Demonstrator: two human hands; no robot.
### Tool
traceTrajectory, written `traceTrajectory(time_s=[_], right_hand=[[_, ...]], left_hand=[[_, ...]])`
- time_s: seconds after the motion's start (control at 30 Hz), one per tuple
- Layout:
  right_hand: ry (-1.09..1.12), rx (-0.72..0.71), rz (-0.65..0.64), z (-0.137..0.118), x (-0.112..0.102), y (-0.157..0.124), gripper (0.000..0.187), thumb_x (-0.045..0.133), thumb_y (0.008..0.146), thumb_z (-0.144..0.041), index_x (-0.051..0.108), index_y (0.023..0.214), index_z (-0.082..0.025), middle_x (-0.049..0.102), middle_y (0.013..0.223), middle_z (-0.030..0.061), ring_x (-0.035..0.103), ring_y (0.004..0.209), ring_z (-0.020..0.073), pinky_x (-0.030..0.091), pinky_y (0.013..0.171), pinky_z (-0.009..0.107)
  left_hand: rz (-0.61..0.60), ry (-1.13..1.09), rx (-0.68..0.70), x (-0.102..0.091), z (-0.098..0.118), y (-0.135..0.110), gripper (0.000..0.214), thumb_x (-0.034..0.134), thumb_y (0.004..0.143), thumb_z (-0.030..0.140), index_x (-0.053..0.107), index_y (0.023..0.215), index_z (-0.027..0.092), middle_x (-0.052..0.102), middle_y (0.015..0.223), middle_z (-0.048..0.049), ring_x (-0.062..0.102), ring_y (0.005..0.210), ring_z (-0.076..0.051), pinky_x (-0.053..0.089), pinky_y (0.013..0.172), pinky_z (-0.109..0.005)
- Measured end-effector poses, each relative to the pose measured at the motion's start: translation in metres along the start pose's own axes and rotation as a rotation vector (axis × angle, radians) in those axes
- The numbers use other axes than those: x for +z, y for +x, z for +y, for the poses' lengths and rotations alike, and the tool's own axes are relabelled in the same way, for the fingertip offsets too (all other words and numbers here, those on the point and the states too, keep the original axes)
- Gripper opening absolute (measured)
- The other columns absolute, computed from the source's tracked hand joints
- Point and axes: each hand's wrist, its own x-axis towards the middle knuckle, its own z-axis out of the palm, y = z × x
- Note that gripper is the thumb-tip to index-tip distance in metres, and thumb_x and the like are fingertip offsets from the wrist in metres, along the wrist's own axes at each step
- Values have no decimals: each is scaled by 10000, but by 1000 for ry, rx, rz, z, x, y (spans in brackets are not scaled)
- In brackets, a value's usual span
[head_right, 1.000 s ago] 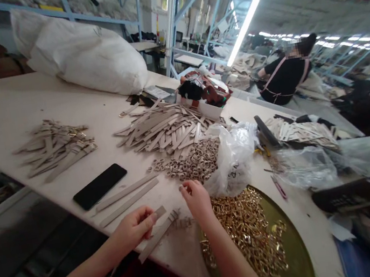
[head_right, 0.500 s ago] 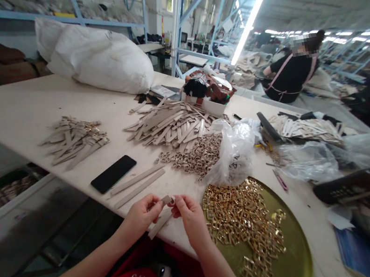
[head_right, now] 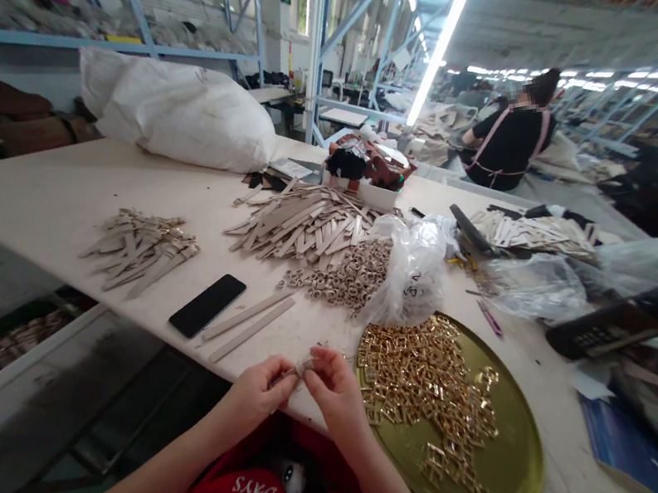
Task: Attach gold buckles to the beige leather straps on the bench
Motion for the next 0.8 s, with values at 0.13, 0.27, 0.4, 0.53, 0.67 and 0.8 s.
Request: traceTrajectory(time_s=[0.13, 0.27, 0.4, 0.53, 0.67, 0.8], right_hand=[[20, 1, 9, 0, 2, -2, 313, 629, 700, -288, 523, 981, -201, 620, 866, 25, 582, 803, 155, 454, 753, 307], [-81, -63, -9, 0, 5, -8, 324, 602, 736, -325, 536, 1028, -200, 620, 889, 38, 579, 787, 162, 453, 744, 317], [100, 23, 56, -2, 3, -5, 292, 465, 818, -425, 585, 944, -190, 617, 829, 38, 572, 730, 154, 460, 684, 304], [284, 219, -19, 1, 2, 3, 197, 634, 718, -345, 606, 858, -210, 576, 702, -18, 521, 616, 105, 442, 614, 241], [358, 433, -167, 5, 1, 7, 239, 633, 706, -385, 616, 854, -198, 580, 712, 6, 506, 590, 111, 438, 570, 242], [418, 561, -239, 4, 0, 8, 204, 661, 677, -366, 593, 763, -193, 555, 656, -2, 482, 552, 111, 441, 551, 245]], left_hand=[[-24, -39, 28, -2, 3, -3, 298, 399, 756, 157, 437, 1052, 166, 573, 665, 35, 441, 530, -84, 334, 518, -194], [5, -74, 11, -5, -3, 2, 259, 410, 777, 180, 420, 1035, 168, 565, 635, 45, 451, 512, -80, 344, 525, -199], [-9, -100, -54, -7, -8, 7, 273, 487, 773, 276, 408, 1015, 177, 589, 659, 40, 465, 498, -82, 343, 505, -200], [13, -15, -90, -8, -9, 11, 266, 516, 759, 342, 428, 949, 177, 598, 670, 28, 495, 529, -100, 330, 494, -199], [30, 175, -109, -12, -5, 15, 198, 518, 743, 344, 475, 847, 181, 575, 639, 31, 504, 557, -118, 331, 510, -205], [26, 293, -124, -13, -2, 19, 197, 510, 739, 373, 526, 773, 180, 587, 670, 14, 513, 600, -134, 329, 527, -212]])
